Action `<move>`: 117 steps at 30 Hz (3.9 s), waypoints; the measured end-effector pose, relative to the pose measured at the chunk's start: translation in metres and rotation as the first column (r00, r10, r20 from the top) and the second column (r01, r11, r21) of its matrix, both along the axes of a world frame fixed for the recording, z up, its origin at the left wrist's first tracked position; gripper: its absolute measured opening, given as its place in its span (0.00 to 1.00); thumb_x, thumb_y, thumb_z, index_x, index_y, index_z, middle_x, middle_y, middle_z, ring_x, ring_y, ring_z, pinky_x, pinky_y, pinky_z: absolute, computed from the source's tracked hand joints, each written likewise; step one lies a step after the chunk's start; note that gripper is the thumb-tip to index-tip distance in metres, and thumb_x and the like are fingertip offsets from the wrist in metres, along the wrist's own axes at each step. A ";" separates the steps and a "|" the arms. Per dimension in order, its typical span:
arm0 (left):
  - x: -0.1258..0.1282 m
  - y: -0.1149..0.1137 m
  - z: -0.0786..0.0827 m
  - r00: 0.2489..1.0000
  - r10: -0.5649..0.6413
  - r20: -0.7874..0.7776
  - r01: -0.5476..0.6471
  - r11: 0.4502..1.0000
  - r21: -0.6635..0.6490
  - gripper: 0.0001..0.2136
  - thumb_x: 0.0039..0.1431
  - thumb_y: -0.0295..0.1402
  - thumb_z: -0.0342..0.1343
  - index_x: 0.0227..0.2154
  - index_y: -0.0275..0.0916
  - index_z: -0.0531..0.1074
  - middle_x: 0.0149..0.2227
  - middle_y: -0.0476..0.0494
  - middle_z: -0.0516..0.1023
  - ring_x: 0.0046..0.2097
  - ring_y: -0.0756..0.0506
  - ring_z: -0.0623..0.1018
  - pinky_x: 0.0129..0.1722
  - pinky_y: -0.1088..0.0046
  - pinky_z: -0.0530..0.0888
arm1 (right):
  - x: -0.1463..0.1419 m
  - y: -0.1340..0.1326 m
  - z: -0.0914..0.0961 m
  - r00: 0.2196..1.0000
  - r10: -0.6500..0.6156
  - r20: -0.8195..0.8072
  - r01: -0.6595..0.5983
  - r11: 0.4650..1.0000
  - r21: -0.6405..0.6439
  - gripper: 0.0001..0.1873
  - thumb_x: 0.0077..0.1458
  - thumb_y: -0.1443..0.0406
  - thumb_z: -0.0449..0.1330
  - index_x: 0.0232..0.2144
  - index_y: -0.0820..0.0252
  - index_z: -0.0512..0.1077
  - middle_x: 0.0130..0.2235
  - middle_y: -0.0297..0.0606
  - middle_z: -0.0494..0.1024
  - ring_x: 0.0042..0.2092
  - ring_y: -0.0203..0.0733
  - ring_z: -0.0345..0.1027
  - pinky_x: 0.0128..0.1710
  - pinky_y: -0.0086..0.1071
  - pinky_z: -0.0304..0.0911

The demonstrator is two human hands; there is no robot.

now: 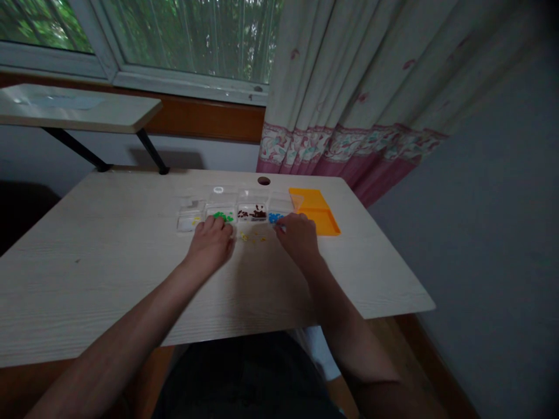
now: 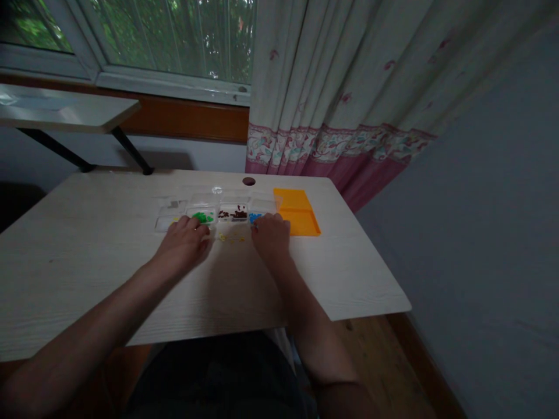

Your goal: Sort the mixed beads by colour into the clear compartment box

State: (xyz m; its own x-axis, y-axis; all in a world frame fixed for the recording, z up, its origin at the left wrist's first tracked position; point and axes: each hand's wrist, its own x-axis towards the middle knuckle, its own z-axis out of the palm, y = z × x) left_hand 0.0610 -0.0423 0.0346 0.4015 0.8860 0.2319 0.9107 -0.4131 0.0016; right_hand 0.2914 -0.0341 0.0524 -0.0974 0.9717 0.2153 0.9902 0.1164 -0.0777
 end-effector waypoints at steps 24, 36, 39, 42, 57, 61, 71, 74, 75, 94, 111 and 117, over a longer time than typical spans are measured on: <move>-0.025 0.015 -0.040 0.918 -0.049 0.394 0.018 0.997 0.081 0.11 0.62 0.32 0.52 0.44 0.38 0.75 0.41 0.39 0.72 0.47 0.38 0.70 0.52 0.56 0.68 | -0.027 -0.004 -0.047 0.926 0.271 -0.261 -0.251 0.962 0.110 0.09 0.61 0.65 0.59 0.40 0.56 0.79 0.45 0.39 0.77 0.50 0.47 0.64 0.51 0.40 0.54; -0.022 0.014 -0.040 0.906 -0.068 0.417 0.042 0.997 0.071 0.11 0.63 0.31 0.50 0.43 0.38 0.76 0.40 0.39 0.73 0.47 0.38 0.70 0.51 0.56 0.68 | -0.031 -0.005 -0.052 0.913 0.315 -0.261 -0.299 0.949 0.100 0.09 0.62 0.65 0.59 0.41 0.56 0.79 0.44 0.40 0.77 0.50 0.47 0.64 0.51 0.40 0.55; -0.021 0.012 -0.039 0.908 -0.079 0.412 0.057 0.996 0.067 0.11 0.63 0.31 0.50 0.43 0.38 0.76 0.40 0.39 0.73 0.46 0.38 0.70 0.50 0.57 0.68 | -0.033 -0.007 -0.051 0.905 0.349 -0.242 -0.336 0.937 0.095 0.10 0.63 0.63 0.58 0.43 0.55 0.78 0.46 0.40 0.76 0.51 0.47 0.63 0.52 0.40 0.55; -0.019 0.010 -0.037 0.907 -0.083 0.414 0.065 0.996 0.058 0.11 0.64 0.32 0.49 0.43 0.38 0.76 0.41 0.39 0.73 0.47 0.38 0.70 0.49 0.58 0.69 | -0.035 -0.009 -0.051 0.899 0.375 -0.229 -0.363 0.927 0.090 0.11 0.63 0.62 0.57 0.43 0.54 0.79 0.47 0.40 0.76 0.52 0.47 0.63 0.52 0.40 0.54; -0.018 0.009 -0.034 0.904 -0.086 0.419 0.062 0.996 0.070 0.11 0.64 0.32 0.49 0.43 0.39 0.76 0.40 0.39 0.72 0.46 0.38 0.70 0.49 0.57 0.68 | -0.034 -0.008 -0.052 0.898 0.363 -0.248 -0.353 0.932 0.085 0.11 0.63 0.65 0.57 0.43 0.54 0.79 0.47 0.40 0.76 0.52 0.46 0.63 0.53 0.40 0.54; -0.017 0.008 -0.033 0.901 -0.091 0.424 0.072 0.996 0.060 0.12 0.64 0.32 0.49 0.43 0.39 0.76 0.40 0.39 0.73 0.46 0.38 0.70 0.49 0.57 0.68 | -0.034 -0.008 -0.051 0.903 0.357 -0.238 -0.348 0.934 0.080 0.09 0.63 0.63 0.58 0.41 0.55 0.79 0.47 0.40 0.76 0.52 0.47 0.63 0.53 0.40 0.54; -0.015 0.006 -0.031 0.896 -0.087 0.435 0.072 0.996 0.051 0.11 0.63 0.32 0.50 0.42 0.38 0.76 0.40 0.39 0.73 0.46 0.38 0.70 0.49 0.57 0.69 | -0.035 -0.008 -0.053 0.898 0.377 -0.228 -0.365 0.926 0.091 0.10 0.63 0.61 0.58 0.42 0.53 0.79 0.47 0.40 0.76 0.52 0.47 0.62 0.53 0.40 0.54; -0.015 0.006 -0.031 0.894 -0.087 0.440 0.074 0.996 0.045 0.11 0.63 0.32 0.50 0.43 0.38 0.76 0.40 0.39 0.73 0.46 0.38 0.70 0.49 0.56 0.69 | -0.035 -0.007 -0.054 0.901 0.370 -0.226 -0.358 0.929 0.094 0.10 0.63 0.61 0.58 0.41 0.54 0.79 0.46 0.40 0.76 0.52 0.46 0.63 0.52 0.40 0.54; -0.015 0.006 -0.032 0.894 -0.088 0.439 0.076 0.996 0.046 0.11 0.63 0.32 0.50 0.43 0.39 0.76 0.40 0.39 0.73 0.46 0.38 0.70 0.49 0.57 0.69 | -0.035 -0.007 -0.054 0.902 0.368 -0.226 -0.356 0.930 0.095 0.09 0.63 0.62 0.58 0.40 0.55 0.79 0.46 0.40 0.76 0.52 0.46 0.63 0.52 0.40 0.54; -0.012 0.007 -0.036 0.890 -0.151 0.430 0.134 0.988 0.070 0.10 0.64 0.32 0.50 0.43 0.39 0.75 0.39 0.40 0.73 0.46 0.39 0.70 0.49 0.59 0.69 | -0.036 -0.005 -0.057 0.900 0.360 -0.247 -0.349 0.933 0.090 0.08 0.58 0.59 0.64 0.38 0.56 0.78 0.45 0.40 0.76 0.52 0.47 0.62 0.53 0.41 0.53; -0.011 0.006 -0.035 0.887 -0.157 0.435 0.138 0.988 0.075 0.10 0.63 0.31 0.51 0.43 0.39 0.75 0.39 0.40 0.73 0.46 0.39 0.70 0.49 0.58 0.69 | -0.037 -0.007 -0.052 0.890 0.379 -0.255 -0.365 0.925 0.103 0.07 0.60 0.62 0.62 0.38 0.55 0.79 0.44 0.37 0.77 0.51 0.46 0.62 0.52 0.39 0.53; -0.009 0.005 -0.036 0.890 -0.164 0.425 0.158 0.986 0.049 0.10 0.63 0.29 0.51 0.42 0.39 0.75 0.39 0.40 0.72 0.46 0.39 0.70 0.49 0.57 0.70 | -0.033 -0.002 -0.053 0.900 0.244 -0.362 -0.207 0.968 0.140 0.06 0.58 0.60 0.64 0.35 0.54 0.80 0.41 0.36 0.78 0.49 0.45 0.64 0.52 0.40 0.53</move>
State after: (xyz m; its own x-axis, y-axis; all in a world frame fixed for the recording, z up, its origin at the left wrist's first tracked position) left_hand 0.0523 -0.0376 -0.0009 0.3981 0.8136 0.4237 0.7447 -0.5564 0.3687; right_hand 0.2588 -0.0366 -0.0004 -0.2058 0.9061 0.3697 0.8369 0.3587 -0.4134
